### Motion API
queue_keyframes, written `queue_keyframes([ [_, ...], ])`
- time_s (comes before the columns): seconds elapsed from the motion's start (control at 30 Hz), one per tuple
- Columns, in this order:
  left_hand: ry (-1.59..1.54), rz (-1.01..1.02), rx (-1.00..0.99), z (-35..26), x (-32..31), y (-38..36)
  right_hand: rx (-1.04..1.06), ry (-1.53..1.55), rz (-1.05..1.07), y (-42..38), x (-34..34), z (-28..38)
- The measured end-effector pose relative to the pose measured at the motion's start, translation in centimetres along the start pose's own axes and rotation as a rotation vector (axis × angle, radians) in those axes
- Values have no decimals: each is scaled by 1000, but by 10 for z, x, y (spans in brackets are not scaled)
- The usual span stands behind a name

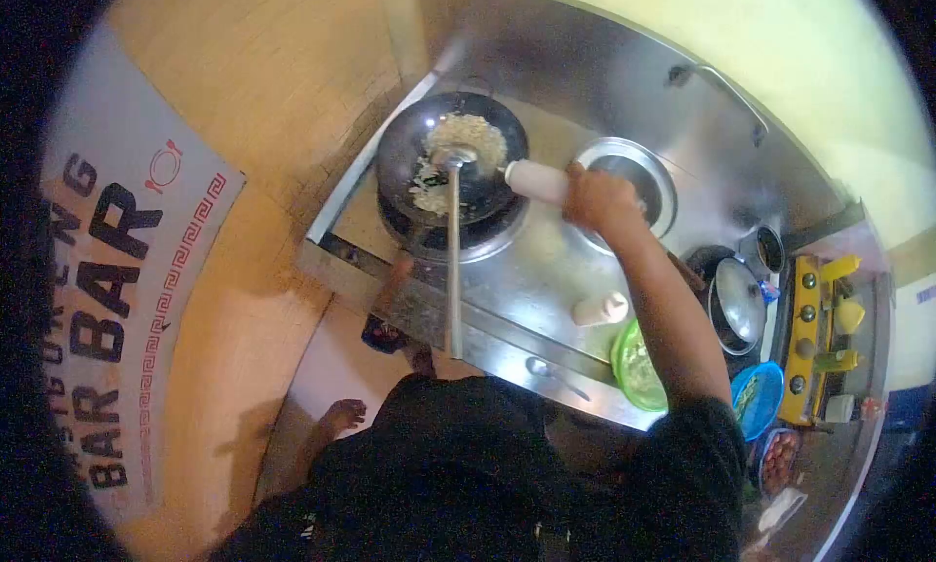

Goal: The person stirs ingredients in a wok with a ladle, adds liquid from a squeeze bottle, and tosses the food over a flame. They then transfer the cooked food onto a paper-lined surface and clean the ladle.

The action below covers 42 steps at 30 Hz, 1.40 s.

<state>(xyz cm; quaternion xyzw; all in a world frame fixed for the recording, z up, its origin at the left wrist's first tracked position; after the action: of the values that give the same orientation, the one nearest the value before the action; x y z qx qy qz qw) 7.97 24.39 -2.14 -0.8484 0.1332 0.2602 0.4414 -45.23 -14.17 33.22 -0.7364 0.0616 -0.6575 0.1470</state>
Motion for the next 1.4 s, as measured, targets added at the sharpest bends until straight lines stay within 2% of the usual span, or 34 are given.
queue_keyframes([
  [0.07, -334, -30, 42, 27, 92, -17, -3, -169, 40, 52, -10, 41],
  [0.13, -32, -521, -20, 30, 126, -63, 32, -379, 118, 86, -20, 67],
  [0.23, -132, -637, 304, 16, 177, -109, -5, -480, 198, 103, -15, 89],
  [0.27, -145, -644, 346, 16, 192, -118, -13, -474, 83, 102, -10, 97],
  [0.37, -202, -545, 247, 23, 219, -124, 49, -551, 261, 105, 1, 121],
  [0.43, -308, -407, 128, 28, 226, -110, 53, -595, 179, 110, 11, 129],
  [0.47, -420, -256, 71, 30, 226, -98, 54, -612, 135, 113, 15, 130],
  [0.53, -661, 67, 0, 27, 218, -71, 25, -655, 329, 120, 13, 127],
  [0.57, -601, 92, -22, 26, 217, -58, 7, -671, 430, 122, 10, 125],
  [0.63, 202, -99, -94, 27, 221, -35, -26, -636, 370, 125, 8, 122],
  [0.7, 586, -128, -174, 26, 221, -9, -44, -611, 319, 132, 10, 117],
  [0.73, 575, -67, -214, 19, 224, 0, -49, -595, 300, 138, 13, 113],
  [0.77, 402, -60, -132, 19, 231, -4, -56, -574, 282, 144, 16, 109],
  [0.83, 44, -96, 23, -30, 191, -31, -45, -638, 153, 144, 48, 123],
  [0.9, -7, -362, -23, -46, 191, -42, -49, -661, 63, 152, 77, 134],
  [0.93, -109, -323, 65, -36, 222, -25, -58, -654, 39, 161, 87, 135],
  [0.97, -308, -110, 55, -25, 250, -14, -69, -649, 42, 171, 94, 136],
  [1.03, -706, 324, 33, -35, 248, -16, -84, -645, 48, 187, 105, 141],
  [1.07, -702, 150, -13, -28, 253, -24, -78, -659, 53, 191, 107, 143],
  [1.17, -339, -255, -83, -7, 261, -26, -72, -693, 79, 197, 128, 162],
  [1.27, -29, -307, -26, 10, 246, -24, -97, -712, 120, 209, 135, 171],
  [1.37, -599, 288, -27, 42, 243, -11, -95, -742, 126, 229, 124, 167],
  [1.4, -543, 223, -49, 46, 237, -12, -87, -737, 129, 230, 121, 169],
])
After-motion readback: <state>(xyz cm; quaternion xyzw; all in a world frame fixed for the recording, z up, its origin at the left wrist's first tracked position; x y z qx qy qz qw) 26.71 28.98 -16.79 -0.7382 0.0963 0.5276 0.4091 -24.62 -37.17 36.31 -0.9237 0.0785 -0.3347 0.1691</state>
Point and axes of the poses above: each hand's wrist, its own y-axis towards the middle knuckle, its own x-axis out of the back of the hand, z = x × y, the point moved 3 cm from there along y, towards the middle knuckle, and after that the axes turned 8 degrees about z, right-handed, at the moved point
